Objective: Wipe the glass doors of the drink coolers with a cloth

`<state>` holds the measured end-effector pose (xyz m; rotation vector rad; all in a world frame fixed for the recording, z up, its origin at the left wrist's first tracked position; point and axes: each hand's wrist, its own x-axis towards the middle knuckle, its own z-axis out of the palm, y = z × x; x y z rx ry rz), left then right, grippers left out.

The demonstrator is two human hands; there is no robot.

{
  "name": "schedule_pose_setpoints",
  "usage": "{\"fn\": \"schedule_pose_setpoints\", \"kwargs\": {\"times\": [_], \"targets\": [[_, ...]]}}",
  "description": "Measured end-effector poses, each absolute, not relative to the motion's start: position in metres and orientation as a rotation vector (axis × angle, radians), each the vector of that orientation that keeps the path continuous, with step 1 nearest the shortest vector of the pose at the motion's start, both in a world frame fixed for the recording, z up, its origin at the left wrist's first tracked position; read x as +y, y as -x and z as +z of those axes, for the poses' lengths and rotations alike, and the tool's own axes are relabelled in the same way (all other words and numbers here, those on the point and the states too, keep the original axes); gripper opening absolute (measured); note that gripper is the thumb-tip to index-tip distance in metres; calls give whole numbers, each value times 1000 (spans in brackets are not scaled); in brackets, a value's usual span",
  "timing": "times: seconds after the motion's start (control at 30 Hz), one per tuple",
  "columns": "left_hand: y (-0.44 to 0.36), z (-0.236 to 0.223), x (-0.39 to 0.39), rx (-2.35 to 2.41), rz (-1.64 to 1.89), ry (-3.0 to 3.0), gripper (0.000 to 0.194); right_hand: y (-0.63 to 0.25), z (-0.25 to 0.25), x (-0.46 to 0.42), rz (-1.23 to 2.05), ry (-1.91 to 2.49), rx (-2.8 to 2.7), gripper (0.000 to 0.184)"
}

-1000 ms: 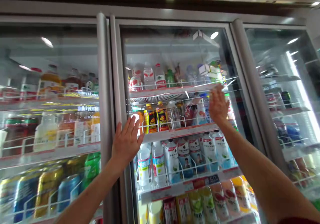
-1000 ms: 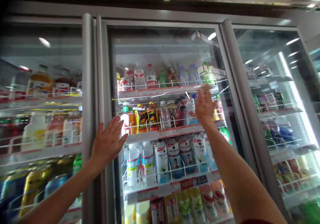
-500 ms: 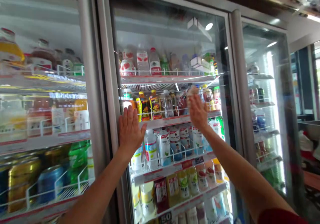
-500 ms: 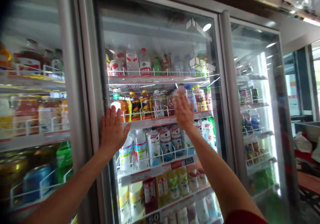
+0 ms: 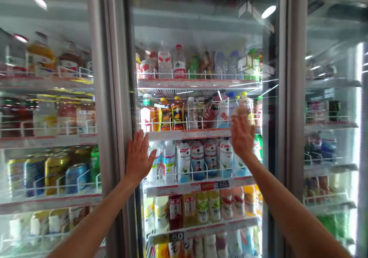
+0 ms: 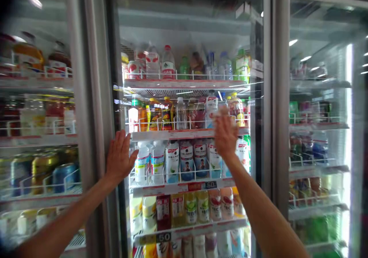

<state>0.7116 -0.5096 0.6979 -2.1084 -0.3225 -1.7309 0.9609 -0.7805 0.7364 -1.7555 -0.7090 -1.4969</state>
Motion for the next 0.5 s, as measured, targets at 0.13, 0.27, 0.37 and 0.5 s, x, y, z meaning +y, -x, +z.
{"fn": "schedule_pose_setpoints", "kwargs": {"times": [0.13, 0.27, 0.37, 0.5], "targets": [[-715, 682, -507, -371, -1724, 2028, 65, -1002, 739, -799, -1445, 1590, -440, 52], [-716, 683, -508, -398, -1702, 1994, 64, -914, 703, -718, -1509, 1565, -1055, 47], [-715, 683, -508, -402, -1692, 1971, 63, -868, 671, -695, -1501, 1478, -1580, 46], [-715, 680, -508, -434, -1666, 1962, 63, -934, 673, -743, -1425, 1433, -1325, 41]]}}
